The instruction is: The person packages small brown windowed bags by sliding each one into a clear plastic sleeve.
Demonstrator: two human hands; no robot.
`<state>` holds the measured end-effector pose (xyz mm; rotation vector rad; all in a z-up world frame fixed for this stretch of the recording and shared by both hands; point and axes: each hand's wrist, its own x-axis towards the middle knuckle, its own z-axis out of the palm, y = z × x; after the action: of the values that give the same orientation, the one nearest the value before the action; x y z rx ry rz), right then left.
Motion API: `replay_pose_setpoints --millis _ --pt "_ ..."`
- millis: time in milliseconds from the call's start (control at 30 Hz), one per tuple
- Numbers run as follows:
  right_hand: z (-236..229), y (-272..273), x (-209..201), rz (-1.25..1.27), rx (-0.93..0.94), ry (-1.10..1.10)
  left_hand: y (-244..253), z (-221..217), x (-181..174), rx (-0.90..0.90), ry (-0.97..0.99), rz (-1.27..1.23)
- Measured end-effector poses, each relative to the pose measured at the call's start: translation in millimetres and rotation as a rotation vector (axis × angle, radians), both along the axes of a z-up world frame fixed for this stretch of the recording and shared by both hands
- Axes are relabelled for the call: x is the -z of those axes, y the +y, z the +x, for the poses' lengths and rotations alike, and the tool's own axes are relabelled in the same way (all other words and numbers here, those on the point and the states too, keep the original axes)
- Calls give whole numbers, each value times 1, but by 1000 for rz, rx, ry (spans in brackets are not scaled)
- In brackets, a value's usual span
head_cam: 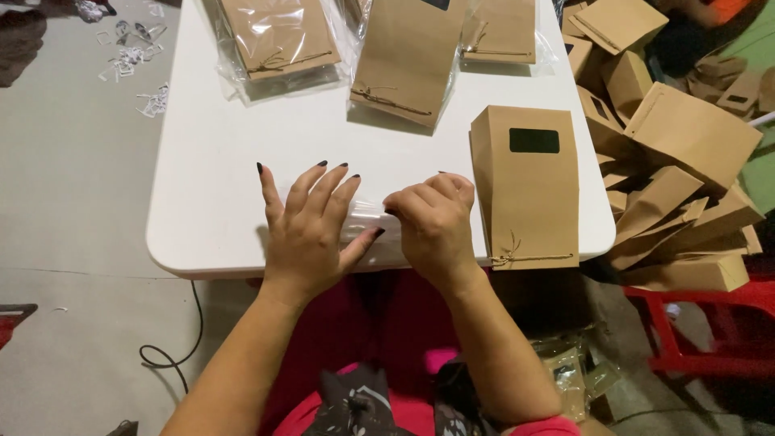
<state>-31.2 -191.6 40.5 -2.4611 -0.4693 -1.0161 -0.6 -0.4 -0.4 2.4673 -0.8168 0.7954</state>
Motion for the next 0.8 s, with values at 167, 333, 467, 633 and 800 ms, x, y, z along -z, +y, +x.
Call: replay_pose_setpoints --millis 167,333,467,633,800 --pt "4 -8 0 112 -84 67 0 -4 -11 26 -21 -11" --pt "11 -11 -1 170 -116 196 1 -4 -7 61 13 -58" --pt "12 -11 -11 157 -125 247 6 -1 -5 110 62 -143" --pt "16 -18 -10 171 -172 292 6 -1 -5 81 124 -173" --pt "20 -22 -5 144 -104 301 5 -2 -6 73 170 -201"
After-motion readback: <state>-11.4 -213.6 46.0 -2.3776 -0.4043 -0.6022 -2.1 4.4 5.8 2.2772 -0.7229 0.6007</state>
